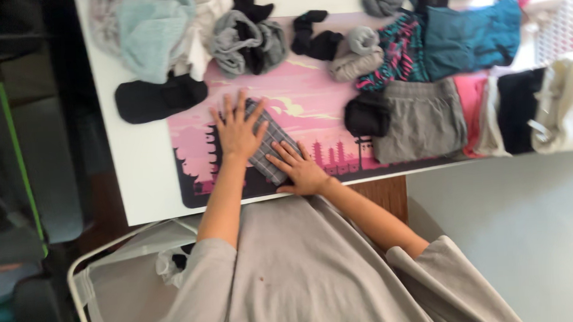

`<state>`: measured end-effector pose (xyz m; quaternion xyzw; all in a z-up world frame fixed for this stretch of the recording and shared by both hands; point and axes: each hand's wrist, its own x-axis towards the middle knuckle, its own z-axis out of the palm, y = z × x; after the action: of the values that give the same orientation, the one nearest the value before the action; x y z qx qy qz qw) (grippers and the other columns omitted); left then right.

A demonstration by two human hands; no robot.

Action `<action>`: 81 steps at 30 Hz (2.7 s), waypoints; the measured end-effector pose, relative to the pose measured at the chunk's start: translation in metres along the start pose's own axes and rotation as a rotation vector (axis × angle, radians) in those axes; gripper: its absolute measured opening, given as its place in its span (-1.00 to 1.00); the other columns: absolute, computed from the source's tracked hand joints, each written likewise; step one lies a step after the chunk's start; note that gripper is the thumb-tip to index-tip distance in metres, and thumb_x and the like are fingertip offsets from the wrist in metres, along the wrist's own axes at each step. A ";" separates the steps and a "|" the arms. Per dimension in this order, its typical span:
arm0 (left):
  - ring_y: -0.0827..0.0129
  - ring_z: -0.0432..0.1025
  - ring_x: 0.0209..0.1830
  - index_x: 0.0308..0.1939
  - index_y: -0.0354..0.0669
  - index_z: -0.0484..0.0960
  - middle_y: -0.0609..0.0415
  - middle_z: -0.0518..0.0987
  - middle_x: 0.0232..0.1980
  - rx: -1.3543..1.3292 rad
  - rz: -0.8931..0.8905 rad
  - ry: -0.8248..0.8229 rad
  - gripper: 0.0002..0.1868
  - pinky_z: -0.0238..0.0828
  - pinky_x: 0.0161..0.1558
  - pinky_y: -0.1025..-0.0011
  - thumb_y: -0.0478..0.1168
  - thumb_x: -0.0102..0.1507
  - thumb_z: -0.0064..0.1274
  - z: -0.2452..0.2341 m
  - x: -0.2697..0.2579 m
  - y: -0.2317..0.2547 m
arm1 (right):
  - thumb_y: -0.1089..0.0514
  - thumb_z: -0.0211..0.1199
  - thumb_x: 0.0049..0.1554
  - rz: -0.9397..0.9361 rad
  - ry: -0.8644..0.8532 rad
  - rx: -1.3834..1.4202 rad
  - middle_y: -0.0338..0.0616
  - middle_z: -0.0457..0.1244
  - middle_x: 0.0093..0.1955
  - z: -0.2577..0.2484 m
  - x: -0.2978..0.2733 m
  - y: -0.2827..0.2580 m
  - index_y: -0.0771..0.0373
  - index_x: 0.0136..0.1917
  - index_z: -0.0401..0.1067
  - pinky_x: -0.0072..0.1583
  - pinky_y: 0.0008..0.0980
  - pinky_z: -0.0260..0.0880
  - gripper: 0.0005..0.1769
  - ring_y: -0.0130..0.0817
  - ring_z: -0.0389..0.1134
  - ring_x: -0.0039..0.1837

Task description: The person picks up clothes from a laundry basket and folds several items including shorts, socks, and a t-shirt on a desk.

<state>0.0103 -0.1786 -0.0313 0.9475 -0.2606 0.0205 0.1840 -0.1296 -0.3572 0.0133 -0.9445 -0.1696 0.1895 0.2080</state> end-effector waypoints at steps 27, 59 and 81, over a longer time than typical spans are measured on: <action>-0.11 0.54 0.15 0.22 -0.28 0.56 -0.33 0.65 0.02 -0.917 -0.561 -0.275 -0.43 0.44 0.11 0.15 0.13 0.48 -0.29 0.040 -0.112 0.008 | -0.01 0.21 0.27 -0.063 0.085 0.382 0.04 0.38 -0.07 -0.062 0.084 0.024 0.21 0.22 0.38 0.07 -0.09 0.43 -0.65 0.03 0.45 -0.01; -0.15 0.49 0.15 0.25 -0.25 0.48 -0.31 0.61 0.09 -0.817 -0.591 -0.320 -0.46 0.43 0.07 0.16 0.07 0.35 0.02 0.010 -0.046 -0.004 | 0.02 0.15 0.28 0.026 0.495 -0.057 -0.05 0.03 0.62 0.000 0.054 -0.026 0.02 0.55 0.19 0.56 0.33 -0.17 -0.41 0.05 -0.08 0.68; -0.33 -0.42 0.62 0.57 0.28 0.10 -0.26 -0.29 0.65 -0.092 -0.113 -0.472 0.00 -0.51 0.38 -0.53 -0.12 0.06 0.19 -0.050 -0.048 0.052 | 0.07 0.53 -0.06 0.567 0.639 0.811 0.21 0.31 0.15 0.058 0.069 0.041 0.36 0.45 0.10 0.17 -0.17 0.43 -0.04 -0.09 0.39 0.15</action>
<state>-0.0542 -0.1785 0.0268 0.9298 -0.2437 -0.2234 0.1618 -0.0849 -0.3460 -0.0741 -0.8083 0.2468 -0.0066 0.5344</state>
